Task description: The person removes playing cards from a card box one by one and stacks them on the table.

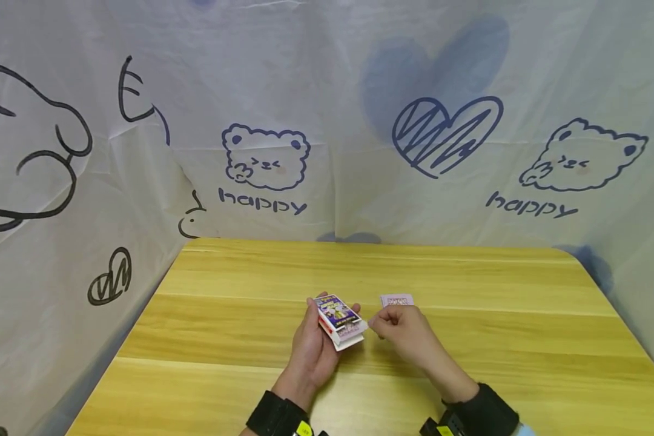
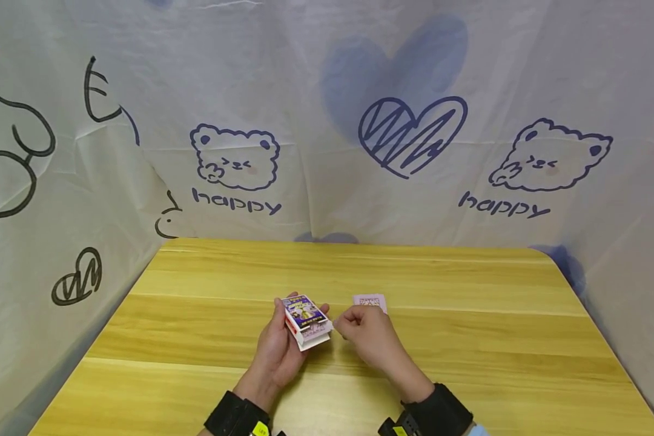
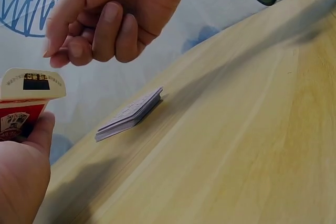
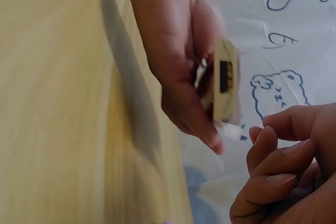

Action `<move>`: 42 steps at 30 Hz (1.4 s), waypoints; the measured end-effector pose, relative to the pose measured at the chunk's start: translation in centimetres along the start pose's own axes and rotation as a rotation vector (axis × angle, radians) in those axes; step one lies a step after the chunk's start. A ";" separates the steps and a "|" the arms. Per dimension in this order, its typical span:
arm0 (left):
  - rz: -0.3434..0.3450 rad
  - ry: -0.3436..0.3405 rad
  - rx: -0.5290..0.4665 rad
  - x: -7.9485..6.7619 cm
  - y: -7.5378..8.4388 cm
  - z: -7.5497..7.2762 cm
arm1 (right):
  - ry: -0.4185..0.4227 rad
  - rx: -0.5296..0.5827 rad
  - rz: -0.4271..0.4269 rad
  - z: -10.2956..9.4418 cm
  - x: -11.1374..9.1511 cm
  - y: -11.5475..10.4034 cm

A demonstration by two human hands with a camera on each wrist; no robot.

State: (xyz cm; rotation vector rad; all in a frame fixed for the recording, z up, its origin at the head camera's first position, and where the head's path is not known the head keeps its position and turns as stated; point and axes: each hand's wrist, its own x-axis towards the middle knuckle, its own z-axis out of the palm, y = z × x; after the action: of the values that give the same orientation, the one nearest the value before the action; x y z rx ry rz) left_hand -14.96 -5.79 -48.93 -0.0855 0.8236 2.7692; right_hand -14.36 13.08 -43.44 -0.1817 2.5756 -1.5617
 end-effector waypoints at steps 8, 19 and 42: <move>-0.001 -0.048 -0.038 -0.3 0.1 0.3 | -0.008 0.001 0.029 1.3 -0.2 0.5; -0.007 -0.117 -0.042 -0.6 0.2 0.3 | -0.007 0.057 0.057 1.7 0.0 0.9; -0.020 -0.182 -0.098 -0.5 0.1 -0.2 | -0.062 0.356 0.188 2.3 -0.1 0.6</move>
State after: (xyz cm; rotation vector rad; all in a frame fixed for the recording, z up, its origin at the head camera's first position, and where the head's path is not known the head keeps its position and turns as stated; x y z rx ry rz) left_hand -14.53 -6.11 -48.96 0.1384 0.6380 2.7466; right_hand -13.91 11.37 -45.07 0.0461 2.1503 -1.8684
